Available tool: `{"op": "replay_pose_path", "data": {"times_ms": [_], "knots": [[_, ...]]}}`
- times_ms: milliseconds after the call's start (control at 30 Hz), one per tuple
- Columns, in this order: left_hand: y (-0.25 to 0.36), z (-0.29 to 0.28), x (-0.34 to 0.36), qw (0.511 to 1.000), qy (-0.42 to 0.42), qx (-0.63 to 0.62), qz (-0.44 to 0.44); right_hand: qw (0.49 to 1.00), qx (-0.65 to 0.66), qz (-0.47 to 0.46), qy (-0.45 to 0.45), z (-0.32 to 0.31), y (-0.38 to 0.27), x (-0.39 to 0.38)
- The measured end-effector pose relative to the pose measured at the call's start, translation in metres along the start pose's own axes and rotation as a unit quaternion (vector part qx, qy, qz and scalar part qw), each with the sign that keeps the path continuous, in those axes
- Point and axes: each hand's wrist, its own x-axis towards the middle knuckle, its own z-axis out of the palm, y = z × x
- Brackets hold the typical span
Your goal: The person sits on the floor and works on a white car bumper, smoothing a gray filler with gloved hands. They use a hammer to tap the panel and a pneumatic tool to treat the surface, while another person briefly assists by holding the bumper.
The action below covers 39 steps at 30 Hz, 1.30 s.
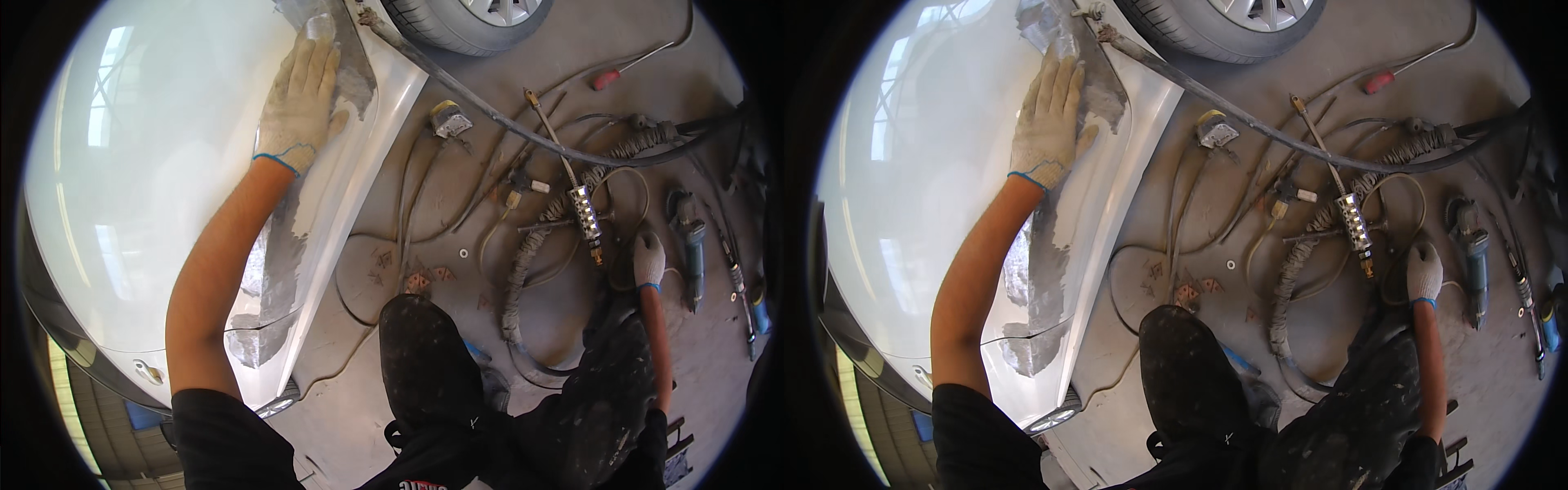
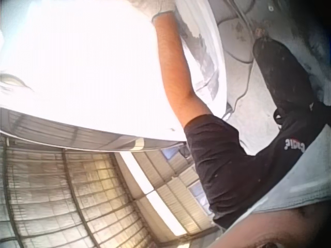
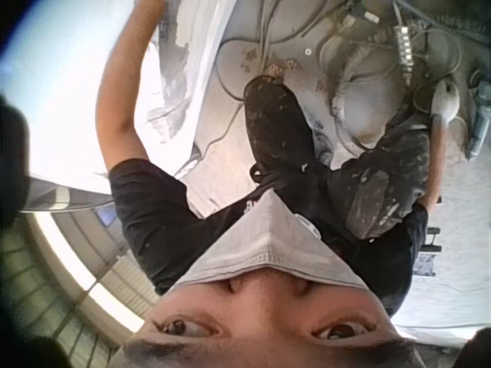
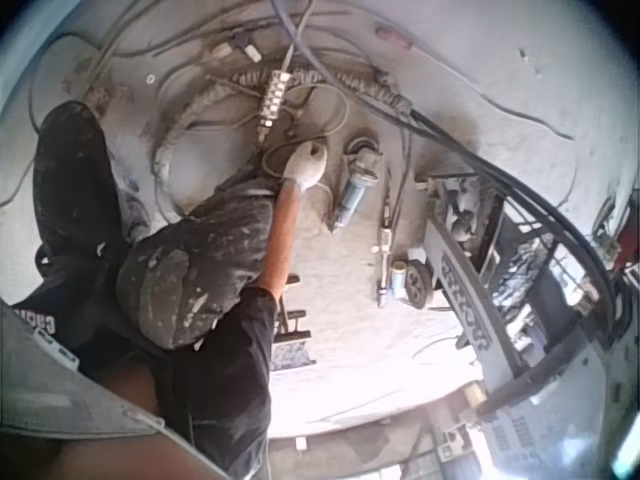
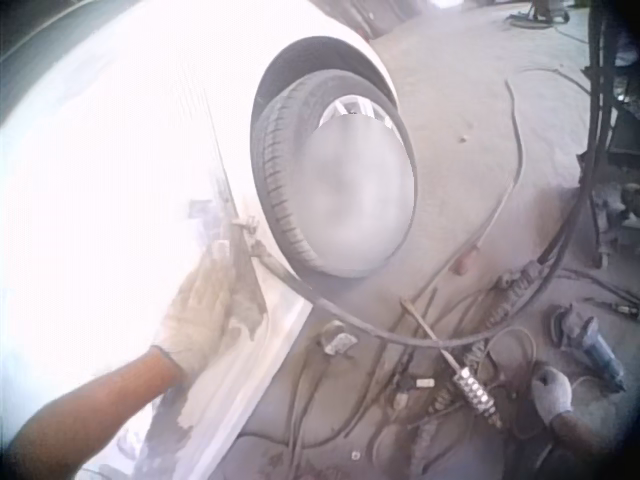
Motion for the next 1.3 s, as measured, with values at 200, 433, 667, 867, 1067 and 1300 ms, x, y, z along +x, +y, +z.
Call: {"op": "replay_pose_path", "data": {"times_ms": [200,433,667,867,1067,1300], "knots": [[-0.001,0.006,-0.039,0.997,0.053,-0.055,0.007,0.998,-0.033,0.035,0.027,0.005,-0.007,-0.008],[-0.006,0.033,-0.076,1.000,0.001,0.009,-0.007,1.000,-0.004,0.021,0.021,-0.005,-0.029,-0.017],[0.001,0.035,-0.117,1.000,0.004,-0.006,-0.011,0.993,0.091,0.075,0.015,-0.015,-0.026,-0.017],[0.003,0.042,-0.167,1.000,-0.003,0.002,-0.031,0.999,0.015,-0.050,0.016,-0.007,0.000,-0.006],[0.004,0.043,-0.226,0.996,-0.069,0.002,-0.055,0.976,0.168,0.127,-0.047,-0.004,0.013,0.008],[-0.004,0.021,-0.250,0.998,0.000,-0.055,-0.027,0.993,0.112,0.041,-0.004,-0.003,0.011,0.004]]}}
